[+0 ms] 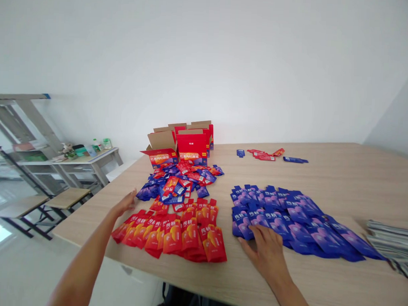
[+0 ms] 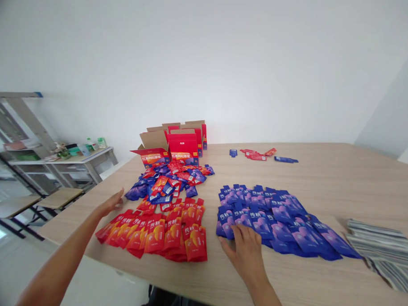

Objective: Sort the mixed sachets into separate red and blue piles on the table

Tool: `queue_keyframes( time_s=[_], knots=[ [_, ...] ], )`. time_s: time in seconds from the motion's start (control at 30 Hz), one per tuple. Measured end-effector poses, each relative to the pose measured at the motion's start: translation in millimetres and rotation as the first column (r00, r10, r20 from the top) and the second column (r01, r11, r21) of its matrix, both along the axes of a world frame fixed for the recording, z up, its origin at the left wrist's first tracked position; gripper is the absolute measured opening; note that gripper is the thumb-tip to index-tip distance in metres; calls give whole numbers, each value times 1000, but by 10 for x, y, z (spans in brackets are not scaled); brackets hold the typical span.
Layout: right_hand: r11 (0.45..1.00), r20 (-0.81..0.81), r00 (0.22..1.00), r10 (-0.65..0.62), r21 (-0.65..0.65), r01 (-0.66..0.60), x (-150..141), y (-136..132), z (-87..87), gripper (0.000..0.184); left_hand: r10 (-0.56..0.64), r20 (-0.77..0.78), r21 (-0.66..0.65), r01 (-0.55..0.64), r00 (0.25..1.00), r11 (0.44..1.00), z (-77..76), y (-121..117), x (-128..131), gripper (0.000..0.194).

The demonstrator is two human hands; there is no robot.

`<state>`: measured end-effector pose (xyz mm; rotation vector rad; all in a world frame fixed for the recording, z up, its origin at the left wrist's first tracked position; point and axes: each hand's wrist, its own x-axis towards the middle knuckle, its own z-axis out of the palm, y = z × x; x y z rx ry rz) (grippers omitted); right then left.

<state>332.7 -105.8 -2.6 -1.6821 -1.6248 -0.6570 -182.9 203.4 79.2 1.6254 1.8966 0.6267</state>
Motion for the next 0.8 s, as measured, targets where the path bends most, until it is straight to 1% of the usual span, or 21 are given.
queue_keyframes(
  time_s=[0.07, 0.13, 0.17, 0.23, 0.33, 0.43, 0.53, 0.57, 0.63, 0.7, 0.8],
  knots=[
    [1000, 17, 999, 27, 9, -28, -11, -10, 8, 47, 55, 67, -31, -53, 996, 998, 10, -211, -166, 104],
    [997, 31, 997, 70, 16, -71, -13, -14, 10, 46, 107, 128, -45, -103, 986, 994, -7, -441, -327, 92],
    [995, 33, 995, 94, 22, -95, -12, -16, 11, 44, 130, 160, -41, -125, 979, 991, -31, -556, -393, 85],
    [989, 31, 990, 139, 38, -140, -13, -30, 19, 39, 182, 217, -22, -181, 959, 983, -116, -767, -480, 79],
    [974, 21, 977, 213, 68, -214, -88, -94, 69, 29, 253, 275, 51, -277, 928, 960, -308, -1007, -477, 78],
    [944, -5, 948, 318, 92, -316, -355, -216, 149, 22, 293, 322, 128, -348, 900, 929, -495, -1156, -361, 87],
    [895, -70, 896, 439, 117, -430, -791, -363, 193, 22, 328, 359, 189, -413, 874, 891, -609, -1260, -220, 98],
    [875, -97, 871, 482, 111, -472, -939, -408, 194, 24, 346, 361, 213, -438, 866, 873, -628, -1294, -179, 98],
    [822, -116, 814, 569, 90, -562, -1184, -480, 187, 27, 377, 346, 266, -475, 859, 839, -647, -1361, -109, 93],
    [756, -92, 751, 654, 51, -653, -1316, -520, 193, 31, 393, 318, 302, -486, 863, 820, -644, -1418, -55, 83],
    [668, -69, 671, 738, -60, -742, -1306, -489, 284, 35, 366, 251, 372, -439, 896, 818, -622, -1466, -1, 70]
  ],
)
